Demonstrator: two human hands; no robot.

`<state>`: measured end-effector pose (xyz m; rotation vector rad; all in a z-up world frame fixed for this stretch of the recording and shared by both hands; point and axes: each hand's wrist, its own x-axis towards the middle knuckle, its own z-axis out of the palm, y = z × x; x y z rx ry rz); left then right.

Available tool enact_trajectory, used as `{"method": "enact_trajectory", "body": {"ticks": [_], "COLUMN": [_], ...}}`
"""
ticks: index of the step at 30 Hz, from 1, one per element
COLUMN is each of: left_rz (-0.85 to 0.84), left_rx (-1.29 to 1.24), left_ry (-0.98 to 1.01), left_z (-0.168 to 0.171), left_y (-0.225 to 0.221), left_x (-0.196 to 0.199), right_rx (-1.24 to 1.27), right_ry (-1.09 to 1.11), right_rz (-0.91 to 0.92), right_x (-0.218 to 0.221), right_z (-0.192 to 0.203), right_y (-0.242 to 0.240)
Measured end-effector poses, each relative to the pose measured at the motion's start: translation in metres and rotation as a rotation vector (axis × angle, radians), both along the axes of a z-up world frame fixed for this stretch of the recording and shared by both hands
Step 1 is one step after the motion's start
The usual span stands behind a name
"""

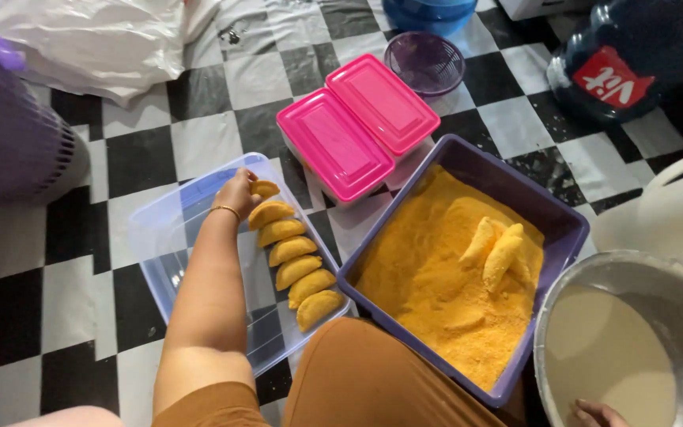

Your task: Dipping snacks in batter, coating them with breadcrumbs, and organizing them into plastic containers.

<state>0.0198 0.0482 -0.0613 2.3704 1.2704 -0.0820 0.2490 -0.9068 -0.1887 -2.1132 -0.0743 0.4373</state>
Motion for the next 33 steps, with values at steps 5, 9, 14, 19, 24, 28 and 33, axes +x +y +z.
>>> {"method": "enact_trajectory", "body": {"ticks": [5, 9, 14, 19, 24, 28, 33], "left_rz": [0.002, -0.003, 0.110, -0.222, -0.391, -0.340, -0.325], "left_rx": [-0.170, -0.123, 0.236, 0.450, -0.376, -0.583, -0.798], "left_ry": [-0.166, -0.141, 0.077, -0.618, -0.553, -0.474, -0.357], "left_z": [-0.011, -0.021, 0.061, 0.152, 0.125, 0.085, 0.124], "left_y": [-0.003, -0.002, -0.063, -0.197, -0.323, -0.374, -0.381], "left_x": [0.005, 0.001, 0.027, 0.121, 0.216, 0.250, 0.218], "right_rx": [-0.272, -0.468, -0.573, -0.544, -0.532, -0.418, -0.365], "right_ry": [0.029, -0.005, 0.015, 0.013, 0.046, 0.060, 0.110], "right_rz": [0.078, 0.083, 0.148, 0.085, 0.056, 0.041, 0.014], "right_x": [0.019, 0.006, -0.008, -0.024, -0.032, -0.031, -0.033], "right_z": [0.034, 0.073, 0.119, 0.151, 0.186, 0.187, 0.198], "right_y": [0.008, 0.042, 0.075, 0.100, 0.122, 0.119, 0.124]}}
